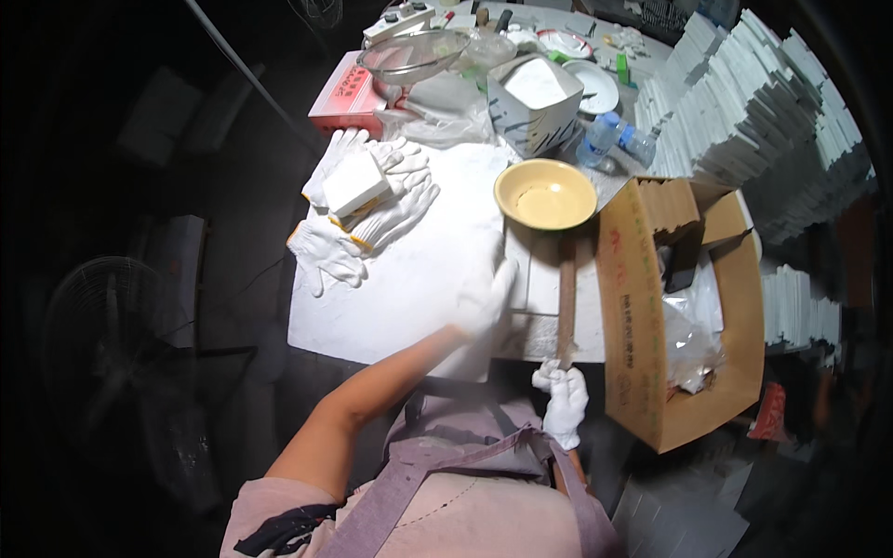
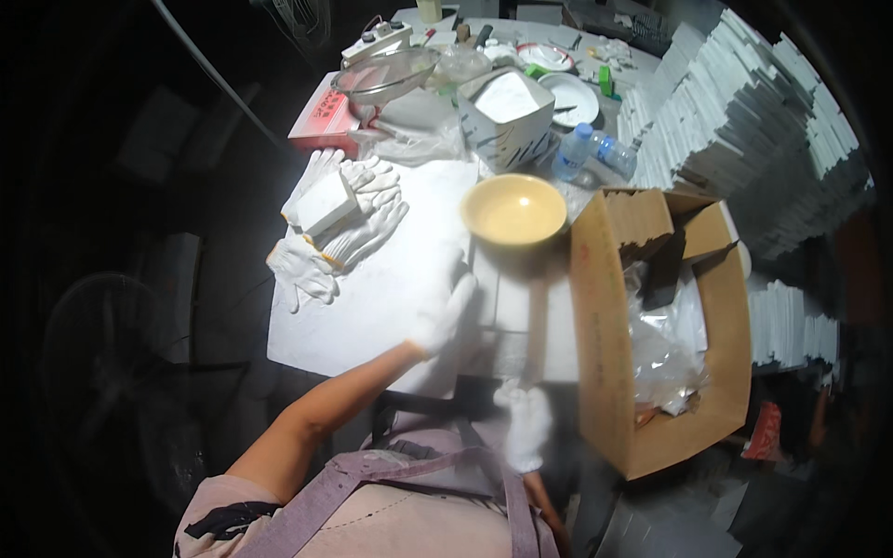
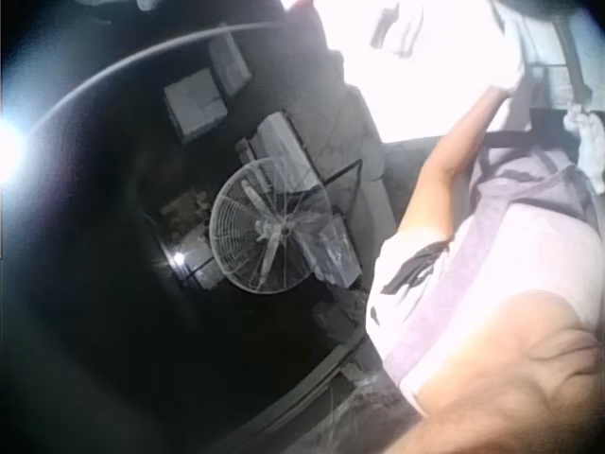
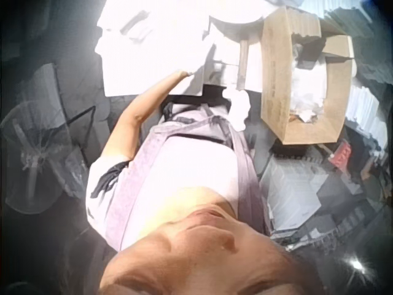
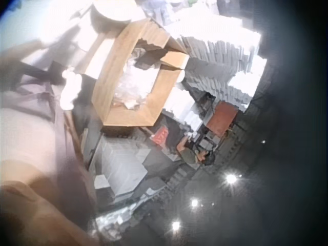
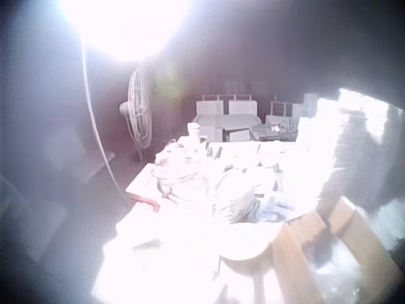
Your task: The person scoops white powder from a bowl onto a flat tile and rubs it across the surface with gloved hands. They then use a small metal scraper to remove residue from the tile edges and continue wiping the surface. The person repeats the wiping motion on the same tile multiple times.
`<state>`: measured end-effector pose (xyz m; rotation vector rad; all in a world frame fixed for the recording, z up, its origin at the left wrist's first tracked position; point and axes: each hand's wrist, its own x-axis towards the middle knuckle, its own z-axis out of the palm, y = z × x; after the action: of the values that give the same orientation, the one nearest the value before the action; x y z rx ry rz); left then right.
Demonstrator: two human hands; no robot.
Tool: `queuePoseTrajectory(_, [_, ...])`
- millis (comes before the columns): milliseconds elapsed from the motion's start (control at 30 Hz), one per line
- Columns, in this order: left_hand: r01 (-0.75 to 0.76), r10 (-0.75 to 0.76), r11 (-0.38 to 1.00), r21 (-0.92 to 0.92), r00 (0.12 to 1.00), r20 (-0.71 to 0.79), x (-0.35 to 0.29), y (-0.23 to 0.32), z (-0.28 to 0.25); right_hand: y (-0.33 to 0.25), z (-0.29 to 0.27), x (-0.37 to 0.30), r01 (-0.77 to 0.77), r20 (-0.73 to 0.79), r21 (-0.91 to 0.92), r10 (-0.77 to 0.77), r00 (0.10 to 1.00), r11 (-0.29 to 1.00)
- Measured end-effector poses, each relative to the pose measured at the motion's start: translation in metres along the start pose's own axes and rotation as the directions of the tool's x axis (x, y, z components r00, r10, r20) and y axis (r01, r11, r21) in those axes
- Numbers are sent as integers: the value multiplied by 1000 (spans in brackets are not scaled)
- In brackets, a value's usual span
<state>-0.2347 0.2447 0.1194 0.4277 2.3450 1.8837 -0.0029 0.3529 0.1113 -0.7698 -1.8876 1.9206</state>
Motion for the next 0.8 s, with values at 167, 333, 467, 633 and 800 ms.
queuePoseTrajectory(167, [-752, 331, 594, 285, 551, 766, -63, -17, -113, -14, 30, -15, -100, -126, 131, 116, 985, 986])
queuePoseTrajectory(333, [-572, 160, 502, 648, 798, 581, -1, -35, -134, -2, 64, -20, -67, -152, 176, 95, 984, 982])
queuePoseTrajectory(467, [-567, 116, 602, 563, 759, 640, -18, -24, -132, 3, 83, -11, -43, -137, -20, 40, 990, 999])
queuePoseTrajectory(633, [-712, 266, 633, 304, 568, 778, -61, -25, -144, -14, 95, 17, -64, -59, 151, 73, 996, 987])
queuePoseTrajectory(800, [-526, 261, 561, 639, 845, 466, -35, -53, -216, -17, 101, 39, -67, -26, 5, 67, 997, 998])
